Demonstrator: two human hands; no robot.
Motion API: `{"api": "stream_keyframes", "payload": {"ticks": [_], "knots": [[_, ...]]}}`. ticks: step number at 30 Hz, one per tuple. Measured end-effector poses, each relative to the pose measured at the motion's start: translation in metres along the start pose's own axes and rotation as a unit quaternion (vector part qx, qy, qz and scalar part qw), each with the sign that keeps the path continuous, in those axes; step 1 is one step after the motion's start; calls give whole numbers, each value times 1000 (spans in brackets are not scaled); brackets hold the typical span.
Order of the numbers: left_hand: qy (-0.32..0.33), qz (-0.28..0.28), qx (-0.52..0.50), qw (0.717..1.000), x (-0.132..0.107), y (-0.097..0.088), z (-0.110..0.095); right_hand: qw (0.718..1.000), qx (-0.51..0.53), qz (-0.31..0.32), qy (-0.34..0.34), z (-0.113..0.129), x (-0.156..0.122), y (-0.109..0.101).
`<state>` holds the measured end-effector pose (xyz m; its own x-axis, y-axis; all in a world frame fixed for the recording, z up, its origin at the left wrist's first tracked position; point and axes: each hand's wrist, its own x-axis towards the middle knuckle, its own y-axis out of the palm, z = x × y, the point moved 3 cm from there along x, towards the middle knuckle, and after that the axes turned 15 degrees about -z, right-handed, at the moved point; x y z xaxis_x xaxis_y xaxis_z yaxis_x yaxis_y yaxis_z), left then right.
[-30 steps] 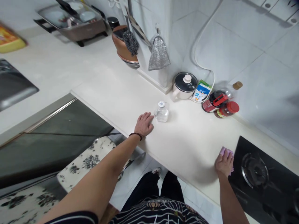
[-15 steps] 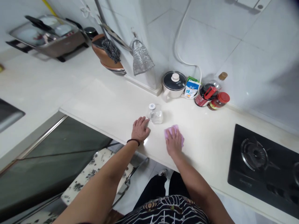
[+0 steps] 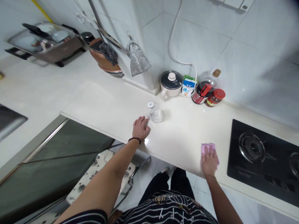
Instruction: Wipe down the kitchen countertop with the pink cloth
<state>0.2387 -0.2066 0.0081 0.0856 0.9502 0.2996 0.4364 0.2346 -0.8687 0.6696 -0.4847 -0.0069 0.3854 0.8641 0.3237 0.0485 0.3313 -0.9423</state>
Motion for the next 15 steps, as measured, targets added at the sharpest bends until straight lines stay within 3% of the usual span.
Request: {"api": "stream_keyframes", "payload": {"ticks": [3,5,7,10,12,15], "knots": [[-6,4,6,1000,0,-1,-2,994,-15,-87,57,-48,-21,-13],[-7,9,7,1000,-1,-2,-4,989,-29,-104,99,-54,-27,-15],[-9,15,4,1000,-2,-3,-5,979,-49,-104,169,-41,-24,-12],[-15,19,-7,1000,-3,-3,-6,974,-36,-59,218,9,-4,2],[-16,19,-10,1000,-4,-3,-6,986,5,-1,168,60,17,14],[-13,19,-5,1000,-5,-4,-6,993,68,87,42,151,47,27]]}}
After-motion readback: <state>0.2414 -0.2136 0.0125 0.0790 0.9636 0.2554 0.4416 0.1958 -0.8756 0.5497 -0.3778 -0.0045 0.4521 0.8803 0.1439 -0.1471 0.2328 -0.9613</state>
